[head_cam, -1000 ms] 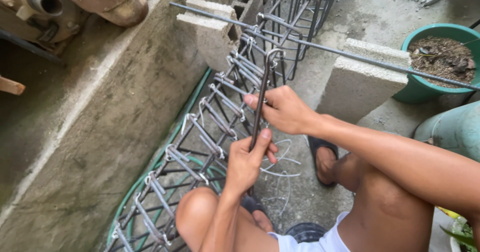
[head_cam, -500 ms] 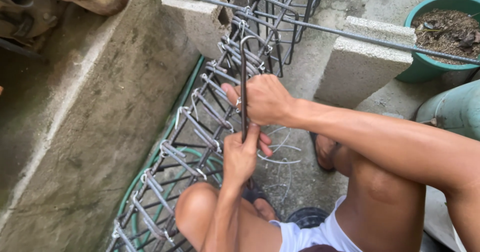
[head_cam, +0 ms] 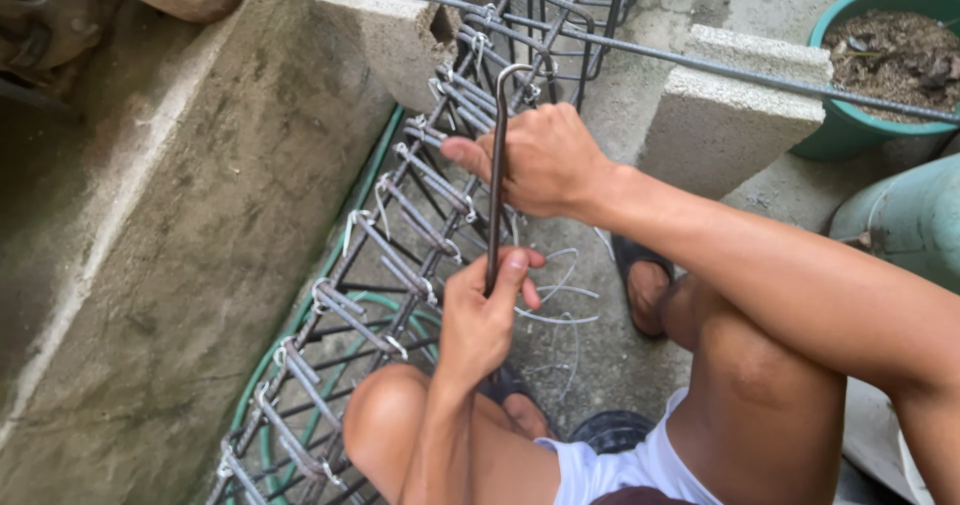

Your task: Tying rebar intersections with wire using a manual hook tool

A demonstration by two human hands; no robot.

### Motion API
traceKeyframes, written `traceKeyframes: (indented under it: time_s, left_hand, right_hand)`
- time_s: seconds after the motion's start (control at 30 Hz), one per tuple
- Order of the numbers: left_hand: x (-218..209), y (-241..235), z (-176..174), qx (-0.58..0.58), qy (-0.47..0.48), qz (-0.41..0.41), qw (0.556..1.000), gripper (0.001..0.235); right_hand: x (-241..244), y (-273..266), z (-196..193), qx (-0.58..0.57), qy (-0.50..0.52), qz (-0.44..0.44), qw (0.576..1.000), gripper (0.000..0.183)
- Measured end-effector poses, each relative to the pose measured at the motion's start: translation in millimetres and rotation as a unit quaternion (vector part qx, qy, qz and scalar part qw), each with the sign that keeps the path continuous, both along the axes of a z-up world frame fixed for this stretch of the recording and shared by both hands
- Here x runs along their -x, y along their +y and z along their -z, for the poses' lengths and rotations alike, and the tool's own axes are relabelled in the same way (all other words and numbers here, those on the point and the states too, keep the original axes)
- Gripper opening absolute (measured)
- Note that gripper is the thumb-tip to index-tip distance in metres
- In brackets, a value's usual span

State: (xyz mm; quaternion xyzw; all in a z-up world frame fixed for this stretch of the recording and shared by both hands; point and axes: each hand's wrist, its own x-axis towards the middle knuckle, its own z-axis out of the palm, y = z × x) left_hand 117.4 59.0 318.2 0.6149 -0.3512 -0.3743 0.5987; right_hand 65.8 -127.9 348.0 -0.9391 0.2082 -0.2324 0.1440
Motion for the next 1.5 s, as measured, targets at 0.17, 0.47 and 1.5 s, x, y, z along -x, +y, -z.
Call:
traceKeyframes:
  time_s: [0.17,0.47,1.5]
  left_hand:
    - [-2.2,3.5,-1.9,0.002,0.004,0.012,1.000,0.025]
    - [2.9,-8.5,8.6,0.009,0.002,0.011,1.000,0.024]
    - [12.1,1.4,10.6,-0.046,0.052,-0.022,0.997,0.022]
  right_hand:
    - [7.7,-3.0,-18.2,-0.213,0.054,0.056,0.974,0.080]
    - [8.8,-20.0,-9.4,-0.376,0.079,0.108,0.917,0.083]
    - [12.7,-20.6,24.1,-0.048,0.050,-0.026,0.997,0.062]
